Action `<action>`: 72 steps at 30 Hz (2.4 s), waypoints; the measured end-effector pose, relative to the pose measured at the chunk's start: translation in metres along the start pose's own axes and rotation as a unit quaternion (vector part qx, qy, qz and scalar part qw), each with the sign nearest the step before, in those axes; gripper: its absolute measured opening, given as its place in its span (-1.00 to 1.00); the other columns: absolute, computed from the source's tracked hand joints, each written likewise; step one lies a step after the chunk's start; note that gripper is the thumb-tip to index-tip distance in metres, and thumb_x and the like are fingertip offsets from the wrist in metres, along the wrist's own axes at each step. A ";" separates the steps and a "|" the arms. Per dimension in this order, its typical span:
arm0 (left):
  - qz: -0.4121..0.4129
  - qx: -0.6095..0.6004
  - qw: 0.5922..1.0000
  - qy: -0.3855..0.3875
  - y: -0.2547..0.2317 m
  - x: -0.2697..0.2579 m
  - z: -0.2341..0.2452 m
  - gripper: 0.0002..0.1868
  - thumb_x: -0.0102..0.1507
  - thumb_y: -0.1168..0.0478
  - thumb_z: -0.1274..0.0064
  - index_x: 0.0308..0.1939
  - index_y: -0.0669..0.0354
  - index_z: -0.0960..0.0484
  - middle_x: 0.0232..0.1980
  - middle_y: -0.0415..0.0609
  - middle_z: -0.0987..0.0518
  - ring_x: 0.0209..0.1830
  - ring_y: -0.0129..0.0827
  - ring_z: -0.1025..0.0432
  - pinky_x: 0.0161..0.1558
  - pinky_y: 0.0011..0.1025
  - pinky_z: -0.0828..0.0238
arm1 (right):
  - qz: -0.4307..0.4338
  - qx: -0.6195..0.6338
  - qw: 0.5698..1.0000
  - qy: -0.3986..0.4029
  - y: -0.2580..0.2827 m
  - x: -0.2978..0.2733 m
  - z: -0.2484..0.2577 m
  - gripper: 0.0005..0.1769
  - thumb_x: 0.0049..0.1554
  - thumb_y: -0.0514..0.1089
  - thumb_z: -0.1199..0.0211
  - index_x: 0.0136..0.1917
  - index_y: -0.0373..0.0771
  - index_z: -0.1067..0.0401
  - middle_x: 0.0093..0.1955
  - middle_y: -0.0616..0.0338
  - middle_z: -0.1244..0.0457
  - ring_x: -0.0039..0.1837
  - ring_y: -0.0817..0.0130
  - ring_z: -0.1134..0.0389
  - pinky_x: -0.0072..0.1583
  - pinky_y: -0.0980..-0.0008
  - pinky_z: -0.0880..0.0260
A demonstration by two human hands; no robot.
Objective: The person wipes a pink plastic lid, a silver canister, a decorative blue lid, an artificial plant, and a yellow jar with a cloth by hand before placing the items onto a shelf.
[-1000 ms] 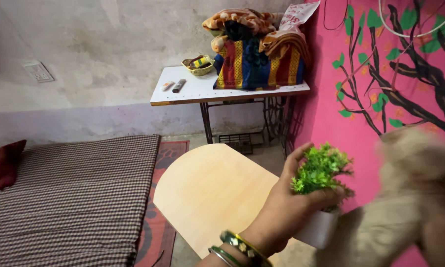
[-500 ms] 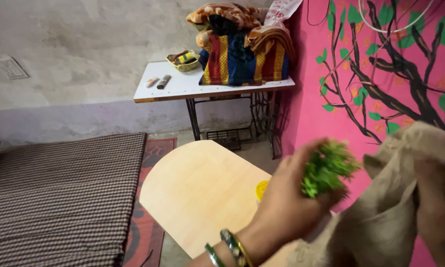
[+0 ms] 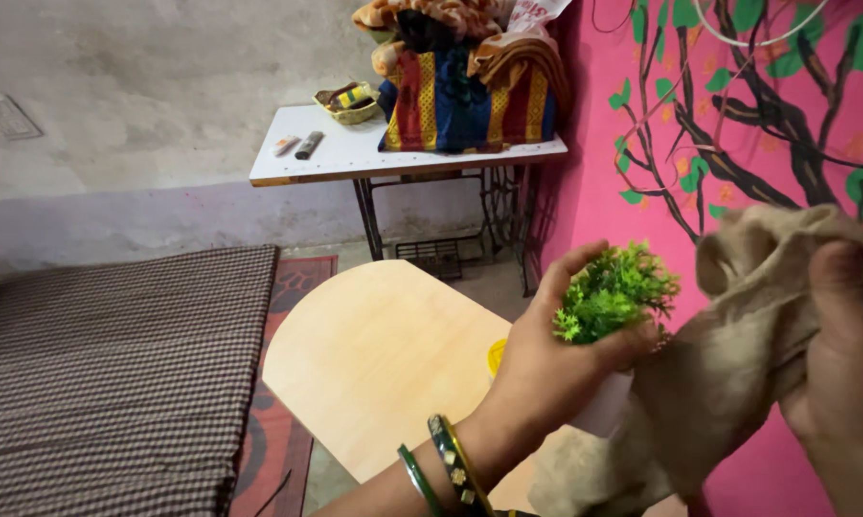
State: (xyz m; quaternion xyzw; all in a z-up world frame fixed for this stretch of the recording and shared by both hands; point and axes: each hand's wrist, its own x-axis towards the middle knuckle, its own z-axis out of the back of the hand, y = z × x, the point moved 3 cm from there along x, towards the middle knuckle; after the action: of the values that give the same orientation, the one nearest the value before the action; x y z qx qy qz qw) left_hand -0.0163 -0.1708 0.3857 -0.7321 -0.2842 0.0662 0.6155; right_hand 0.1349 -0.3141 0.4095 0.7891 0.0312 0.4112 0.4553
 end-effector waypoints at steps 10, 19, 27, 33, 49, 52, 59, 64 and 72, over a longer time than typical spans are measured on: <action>-0.100 -0.097 0.984 -0.110 -0.006 0.024 -0.009 -0.27 0.25 0.05 -0.21 0.46 0.15 -0.36 0.11 0.00 -0.58 0.03 -0.40 -0.49 0.05 -0.43 -0.51 | -0.088 -0.235 0.959 0.128 -0.054 -0.069 -0.011 -0.77 0.29 -0.33 -0.02 0.21 -0.32 -0.34 -0.03 0.10 -0.29 0.05 0.34 -0.31 0.12 0.41 -0.38; -0.117 -0.133 0.982 -0.063 -0.016 0.014 -0.003 -0.26 0.31 0.00 -0.21 0.48 0.19 -0.31 0.15 0.02 -0.57 0.08 -0.40 -0.50 0.08 -0.42 -0.52 | -0.004 -0.280 0.960 -0.013 0.003 -0.025 -0.037 -0.78 0.38 -0.12 -0.02 0.14 -0.33 -0.33 0.09 0.09 -0.27 0.08 0.30 -0.33 0.17 0.42 -0.41; -0.038 -0.221 0.972 -0.063 -0.027 0.027 0.042 -0.33 0.30 -0.09 -0.07 0.41 0.15 -0.37 0.07 0.01 -0.59 -0.07 -0.43 -0.51 -0.11 -0.45 -0.52 | -0.073 -0.261 0.961 0.060 -0.056 -0.056 -0.064 -0.51 0.23 -0.11 -0.15 0.35 -0.40 -0.36 0.13 0.05 -0.34 0.15 0.33 -0.38 0.19 0.34 -0.39; -0.097 -0.218 0.966 -0.099 -0.029 0.037 0.068 -0.35 0.34 -0.08 -0.08 0.41 0.18 -0.36 0.17 0.00 -0.56 0.07 -0.46 -0.48 0.03 -0.49 -0.50 | 0.089 -0.241 0.965 0.053 -0.002 -0.039 -0.102 -0.57 0.49 0.03 0.00 0.41 -0.35 -0.26 0.29 0.14 -0.28 0.25 0.38 -0.29 0.33 0.41 -0.28; -0.268 -0.244 0.922 -0.135 -0.051 0.055 0.101 -0.52 0.48 0.06 0.10 0.39 0.26 -0.36 0.21 -0.01 -0.53 0.18 -0.41 -0.42 0.24 -0.42 -0.38 | -0.309 0.058 0.949 -0.027 -0.077 0.069 -0.200 -0.62 0.34 -0.06 0.00 0.29 -0.33 -0.39 0.20 0.06 -0.29 0.19 0.26 -0.28 0.24 0.22 -0.28; -0.281 -0.252 0.914 -0.148 -0.061 0.069 0.116 -0.52 0.49 0.04 0.11 0.38 0.27 -0.37 0.18 -0.01 -0.53 0.14 -0.40 -0.42 0.20 -0.40 -0.40 | -0.159 0.019 0.987 -0.021 -0.068 0.059 -0.225 -0.58 0.34 -0.06 0.00 0.37 -0.29 -0.36 0.30 0.12 -0.27 0.30 0.35 -0.27 0.32 0.37 -0.25; -0.248 -0.276 0.903 -0.215 -0.059 0.090 0.123 -0.50 0.44 -0.03 0.13 0.34 0.21 -0.38 0.21 -0.01 -0.52 0.15 -0.43 -0.42 0.18 -0.45 -0.40 | 0.273 -0.462 0.841 0.066 -0.039 0.025 -0.249 -0.67 0.35 -0.13 -0.07 0.31 -0.35 -0.30 0.33 0.00 -0.21 0.41 0.20 -0.23 0.43 0.33 -0.19; -0.221 -0.305 0.908 -0.181 -0.055 0.095 0.115 -0.52 0.43 -0.02 0.12 0.31 0.20 -0.37 0.17 0.01 -0.52 0.12 -0.40 -0.42 0.15 -0.42 -0.41 | -0.123 -0.059 0.982 0.132 -0.060 0.104 -0.230 -0.57 0.30 -0.14 -0.07 0.42 -0.21 -0.34 0.30 0.22 -0.30 0.33 0.40 -0.30 0.39 0.37 -0.23; -0.220 -0.325 0.904 -0.173 -0.059 0.097 0.128 -0.45 0.44 -0.06 0.11 0.34 0.27 -0.34 0.14 -0.02 -0.52 0.09 -0.40 -0.41 0.12 -0.41 -0.40 | -0.120 -0.032 0.992 -0.008 -0.075 0.064 -0.237 -0.58 0.32 -0.06 -0.03 0.41 -0.14 -0.25 0.34 0.25 -0.27 0.36 0.53 -0.29 0.36 0.47 -0.26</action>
State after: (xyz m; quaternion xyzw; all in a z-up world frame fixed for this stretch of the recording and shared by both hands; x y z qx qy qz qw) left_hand -0.0127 -0.0074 0.4359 -0.7874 -0.5456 -0.0414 0.2839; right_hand 0.0407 -0.0788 0.4523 0.7680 0.1091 0.3479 0.5266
